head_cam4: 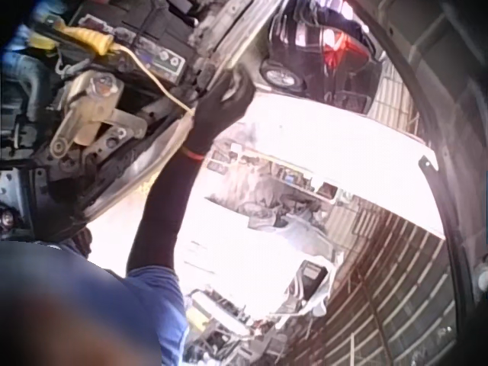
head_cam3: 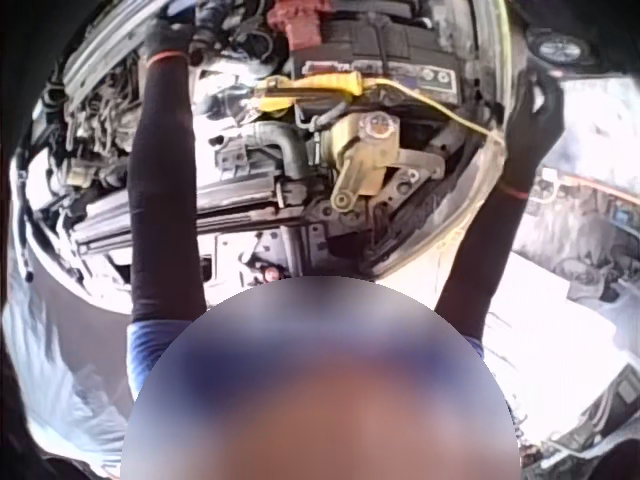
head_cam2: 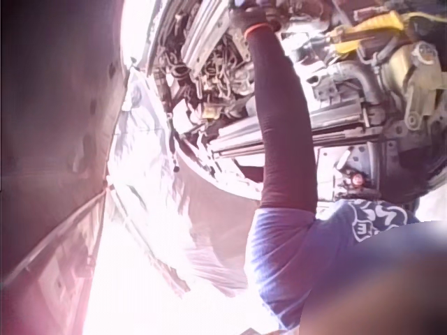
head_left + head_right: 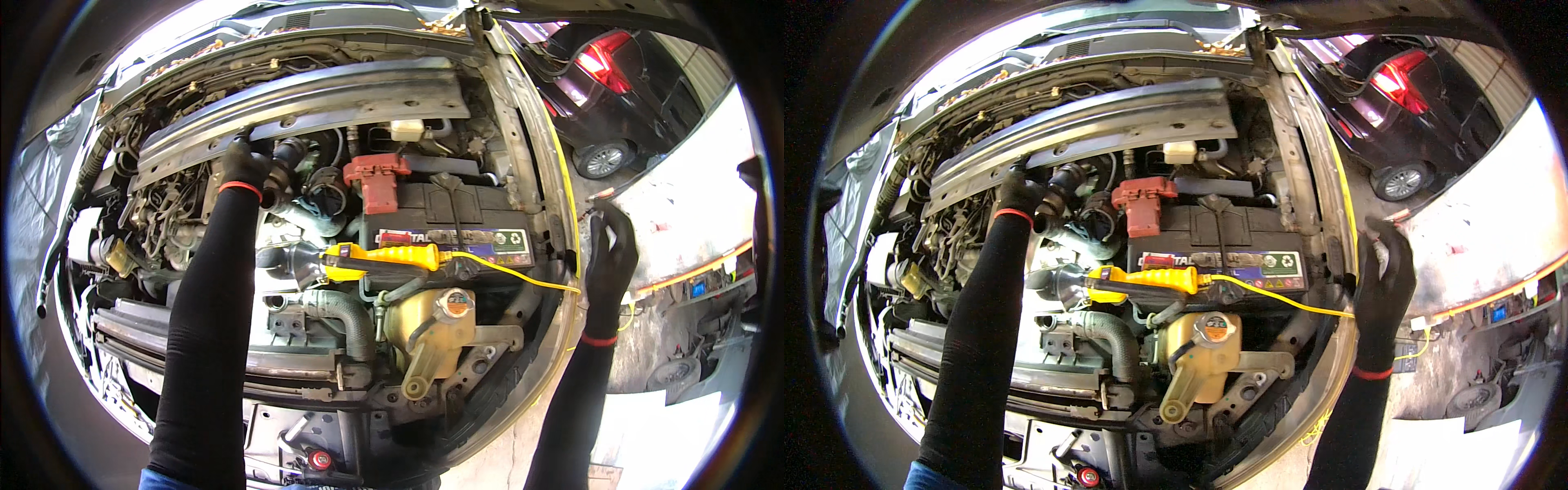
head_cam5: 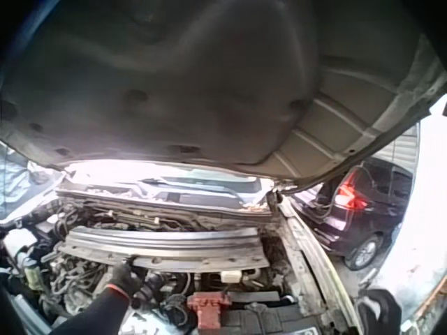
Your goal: The person removes a yellow coolant reservoir from the engine bay, detaches a hose, and installs a new reservoir. They secure the new part with a wrench and reconnect the hose.
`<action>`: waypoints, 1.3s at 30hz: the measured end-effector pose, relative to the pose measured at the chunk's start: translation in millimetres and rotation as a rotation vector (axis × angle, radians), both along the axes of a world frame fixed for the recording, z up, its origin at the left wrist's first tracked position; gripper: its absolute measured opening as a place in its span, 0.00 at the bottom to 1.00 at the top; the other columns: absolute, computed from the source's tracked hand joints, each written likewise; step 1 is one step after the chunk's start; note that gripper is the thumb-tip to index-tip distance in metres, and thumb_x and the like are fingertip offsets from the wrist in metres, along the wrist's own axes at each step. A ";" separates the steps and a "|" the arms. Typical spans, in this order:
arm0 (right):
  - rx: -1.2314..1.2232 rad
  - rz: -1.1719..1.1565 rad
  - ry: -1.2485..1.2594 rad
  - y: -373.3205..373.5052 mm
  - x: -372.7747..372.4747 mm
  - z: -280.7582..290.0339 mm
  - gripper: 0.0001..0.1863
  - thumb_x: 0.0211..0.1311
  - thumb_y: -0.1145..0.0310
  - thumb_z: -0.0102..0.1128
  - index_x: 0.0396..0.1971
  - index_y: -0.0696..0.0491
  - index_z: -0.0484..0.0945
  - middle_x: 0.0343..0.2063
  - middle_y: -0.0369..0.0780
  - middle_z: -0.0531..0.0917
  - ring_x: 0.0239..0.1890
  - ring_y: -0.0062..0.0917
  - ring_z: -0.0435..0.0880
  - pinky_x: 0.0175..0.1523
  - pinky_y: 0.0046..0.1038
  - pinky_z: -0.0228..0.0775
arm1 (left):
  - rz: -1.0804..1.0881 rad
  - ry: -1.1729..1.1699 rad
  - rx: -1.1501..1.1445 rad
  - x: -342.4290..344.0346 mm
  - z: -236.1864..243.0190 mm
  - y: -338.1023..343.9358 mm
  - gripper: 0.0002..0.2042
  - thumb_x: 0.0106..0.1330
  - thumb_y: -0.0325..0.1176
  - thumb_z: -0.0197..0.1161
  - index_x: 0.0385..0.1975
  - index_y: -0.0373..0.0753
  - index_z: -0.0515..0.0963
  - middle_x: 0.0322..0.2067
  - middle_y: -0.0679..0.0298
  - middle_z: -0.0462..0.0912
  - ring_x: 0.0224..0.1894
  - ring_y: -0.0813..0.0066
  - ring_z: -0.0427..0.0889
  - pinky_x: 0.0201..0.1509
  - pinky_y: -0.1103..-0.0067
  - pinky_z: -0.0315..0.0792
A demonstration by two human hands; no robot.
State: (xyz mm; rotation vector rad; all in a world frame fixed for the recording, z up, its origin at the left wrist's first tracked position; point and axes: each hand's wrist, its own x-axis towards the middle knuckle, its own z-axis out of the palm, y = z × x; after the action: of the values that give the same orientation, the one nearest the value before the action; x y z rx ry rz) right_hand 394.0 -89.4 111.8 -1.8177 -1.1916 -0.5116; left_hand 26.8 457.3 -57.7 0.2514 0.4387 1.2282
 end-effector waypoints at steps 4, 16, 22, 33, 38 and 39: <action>-0.129 -0.183 0.094 -68.8 -51.9 -34.8 0.12 0.70 0.74 0.65 0.51 0.59 0.84 0.50 0.47 0.86 0.57 0.41 0.84 0.66 0.39 0.72 | 0.011 0.601 0.150 3.1 17.9 -6.3 0.13 0.76 0.36 0.61 0.53 0.35 0.80 0.50 0.50 0.85 0.57 0.59 0.82 0.63 0.64 0.77; -0.370 0.561 0.278 -138.2 -330.9 -83.7 0.16 0.67 0.66 0.70 0.50 0.59 0.84 0.48 0.47 0.85 0.52 0.43 0.84 0.62 0.46 0.74 | 0.257 1.673 1.360 -294.3 143.0 -309.6 0.19 0.69 0.27 0.67 0.60 0.36 0.77 0.51 0.53 0.85 0.48 0.58 0.87 0.50 0.69 0.81; -0.646 0.834 0.065 -133.5 -460.2 -73.0 0.19 0.63 0.63 0.71 0.50 0.56 0.83 0.50 0.47 0.80 0.55 0.48 0.76 0.62 0.51 0.69 | 0.605 2.048 0.739 -515.8 130.2 -449.0 0.17 0.65 0.21 0.61 0.54 0.38 0.79 0.49 0.55 0.84 0.53 0.56 0.83 0.57 0.65 0.77; -0.655 0.774 0.009 -94.8 -553.0 -70.1 0.21 0.65 0.74 0.68 0.57 0.59 0.79 0.58 0.50 0.78 0.60 0.42 0.78 0.69 0.40 0.68 | 0.621 2.041 0.365 -694.8 30.5 -500.2 0.13 0.65 0.24 0.64 0.49 0.40 0.82 0.46 0.56 0.86 0.43 0.56 0.87 0.50 0.66 0.81; -0.719 0.825 -0.062 -96.8 -613.0 -70.5 0.22 0.65 0.57 0.68 0.51 0.57 0.82 0.50 0.49 0.81 0.54 0.51 0.77 0.62 0.53 0.67 | 0.340 2.097 0.565 -711.5 37.0 -450.2 0.13 0.65 0.23 0.63 0.48 0.40 0.84 0.47 0.54 0.87 0.48 0.50 0.87 0.55 0.64 0.79; -0.721 0.857 -0.046 -98.0 -622.0 -72.7 0.22 0.64 0.57 0.68 0.51 0.57 0.82 0.50 0.49 0.81 0.54 0.51 0.77 0.61 0.53 0.68 | 0.330 2.078 0.598 -712.2 39.6 -440.6 0.12 0.65 0.23 0.63 0.47 0.40 0.84 0.47 0.53 0.87 0.49 0.51 0.87 0.55 0.64 0.79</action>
State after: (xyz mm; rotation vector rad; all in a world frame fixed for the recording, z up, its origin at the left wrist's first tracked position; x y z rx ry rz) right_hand -228.0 -187.4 39.1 -1.5991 -2.1956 0.4264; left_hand -685.4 16.7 -18.1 2.0828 1.8943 0.9488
